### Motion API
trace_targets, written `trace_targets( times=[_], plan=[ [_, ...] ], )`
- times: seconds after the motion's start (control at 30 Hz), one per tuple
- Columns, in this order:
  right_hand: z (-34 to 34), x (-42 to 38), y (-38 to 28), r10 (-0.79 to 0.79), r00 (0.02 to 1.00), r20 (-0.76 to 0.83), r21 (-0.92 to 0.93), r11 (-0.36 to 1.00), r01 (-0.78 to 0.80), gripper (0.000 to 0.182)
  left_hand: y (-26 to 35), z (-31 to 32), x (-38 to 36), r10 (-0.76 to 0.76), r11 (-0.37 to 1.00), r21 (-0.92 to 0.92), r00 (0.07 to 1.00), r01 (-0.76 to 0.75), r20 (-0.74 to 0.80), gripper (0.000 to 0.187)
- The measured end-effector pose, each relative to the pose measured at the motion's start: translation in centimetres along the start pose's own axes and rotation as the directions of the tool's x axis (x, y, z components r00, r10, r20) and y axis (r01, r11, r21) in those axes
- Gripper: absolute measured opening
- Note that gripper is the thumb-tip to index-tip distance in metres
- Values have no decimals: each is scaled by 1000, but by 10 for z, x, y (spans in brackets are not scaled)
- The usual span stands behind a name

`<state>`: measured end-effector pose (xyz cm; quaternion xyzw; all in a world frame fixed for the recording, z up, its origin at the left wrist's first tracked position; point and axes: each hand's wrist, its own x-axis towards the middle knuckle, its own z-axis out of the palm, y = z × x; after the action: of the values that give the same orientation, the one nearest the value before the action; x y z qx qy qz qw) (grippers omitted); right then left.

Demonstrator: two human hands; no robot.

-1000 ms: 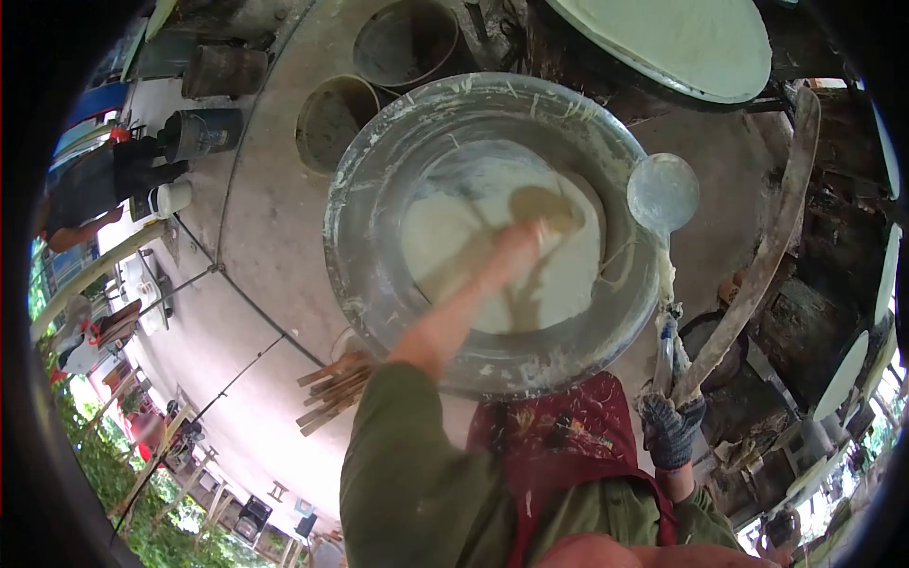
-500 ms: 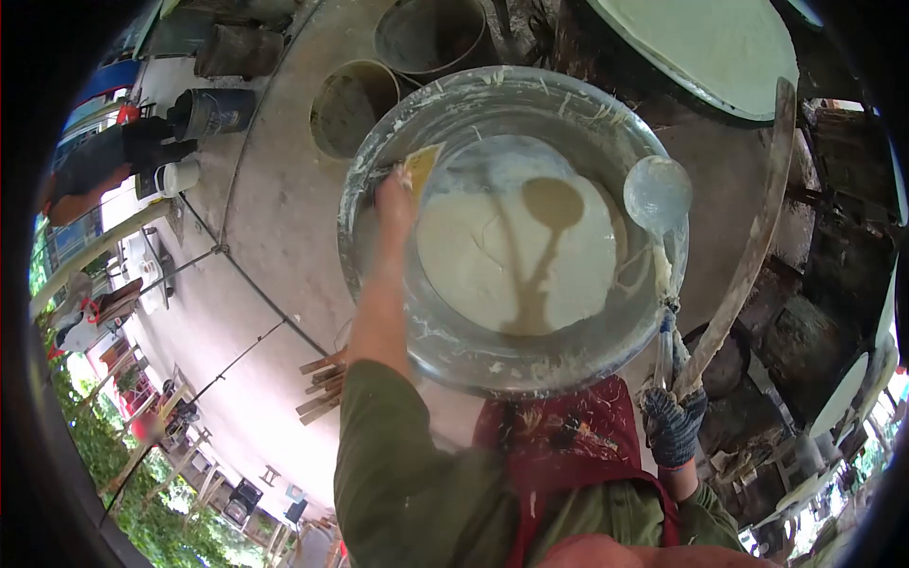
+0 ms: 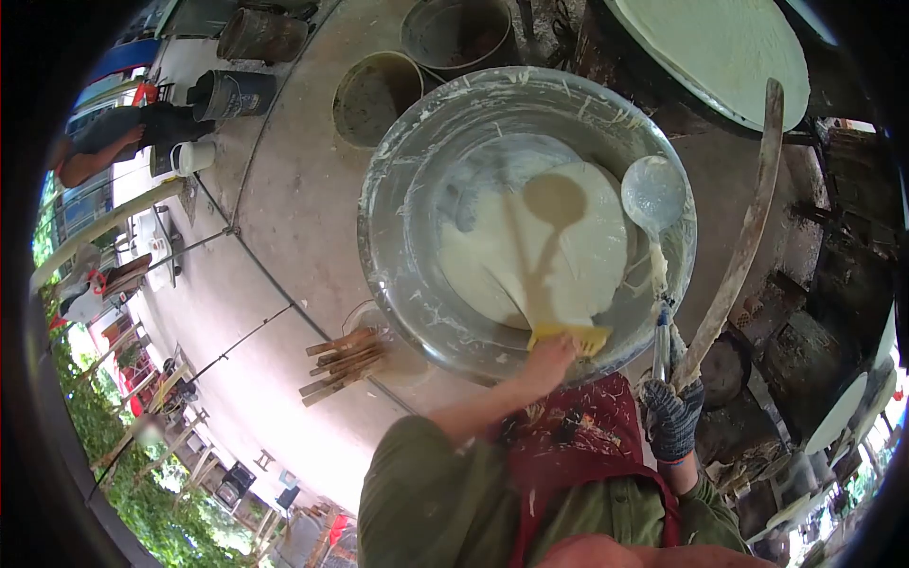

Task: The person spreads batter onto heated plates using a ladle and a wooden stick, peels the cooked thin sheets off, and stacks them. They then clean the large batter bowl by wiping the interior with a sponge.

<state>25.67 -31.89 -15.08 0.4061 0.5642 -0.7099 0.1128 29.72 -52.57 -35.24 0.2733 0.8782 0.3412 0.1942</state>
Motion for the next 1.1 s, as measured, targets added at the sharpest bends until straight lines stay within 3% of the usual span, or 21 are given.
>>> trace_targets(
  times=[0.1,0.13,0.17,0.2,0.23,0.27,0.3,0.37,0.5,0.6,0.67,0.7,0.8,0.9,1.03,1.1],
  plan=[
    [3,-1,2,-43,998,-35,-10,999,43,59,8,-67,24,-86,993,81,995,90,-50,30],
    [-2,1,6,-49,999,-16,-52,997,48,60,-17,-86,37,-138,990,-66,954,124,-268,33],
    [-4,3,8,-57,998,6,-93,994,57,60,-39,-119,55,-369,928,-125,908,350,-197,35],
    [0,3,6,-34,999,-5,-63,997,33,59,-71,-143,76,-336,940,-90,849,329,-408,33],
    [5,2,4,-10,1000,-17,-32,999,10,59,-133,-142,80,-326,880,172,825,443,-461,25],
    [6,0,3,13,999,-31,-2,1000,-13,59,-158,-169,103,-490,759,219,760,613,-427,17],
    [6,0,6,16,1000,-4,27,1000,-16,58,-214,-176,103,-357,857,205,832,473,-425,19],
    [3,-1,12,28,998,54,78,996,-32,56,-228,-194,113,-535,782,136,768,608,-352,21],
    [4,-4,17,87,994,59,84,992,-92,51,-247,-147,66,-548,815,-34,750,579,-370,22],
    [1,-5,14,74,993,92,75,994,-81,49,-176,-122,45,-692,711,-45,686,702,-226,18],
    [-4,-5,15,63,990,125,99,992,-76,49,-124,-86,32,-519,844,-50,790,534,-325,14],
    [-7,-6,16,63,989,131,106,991,-77,49,-88,-67,29,-635,766,-74,733,639,-245,16],
    [-17,-7,12,49,986,158,105,992,-66,47,-11,-11,28,-537,836,-6,816,549,-212,23],
    [-29,-10,7,32,979,200,115,992,-56,44,0,23,20,-467,830,180,835,527,-290,27],
    [-53,-20,13,-13,967,253,86,996,-9,42,22,4,11,-393,792,312,829,525,-397,31],
    [-67,-25,17,-7,956,293,64,998,-13,42,30,-8,-2,-265,816,371,857,444,-442,32]
  ],
)
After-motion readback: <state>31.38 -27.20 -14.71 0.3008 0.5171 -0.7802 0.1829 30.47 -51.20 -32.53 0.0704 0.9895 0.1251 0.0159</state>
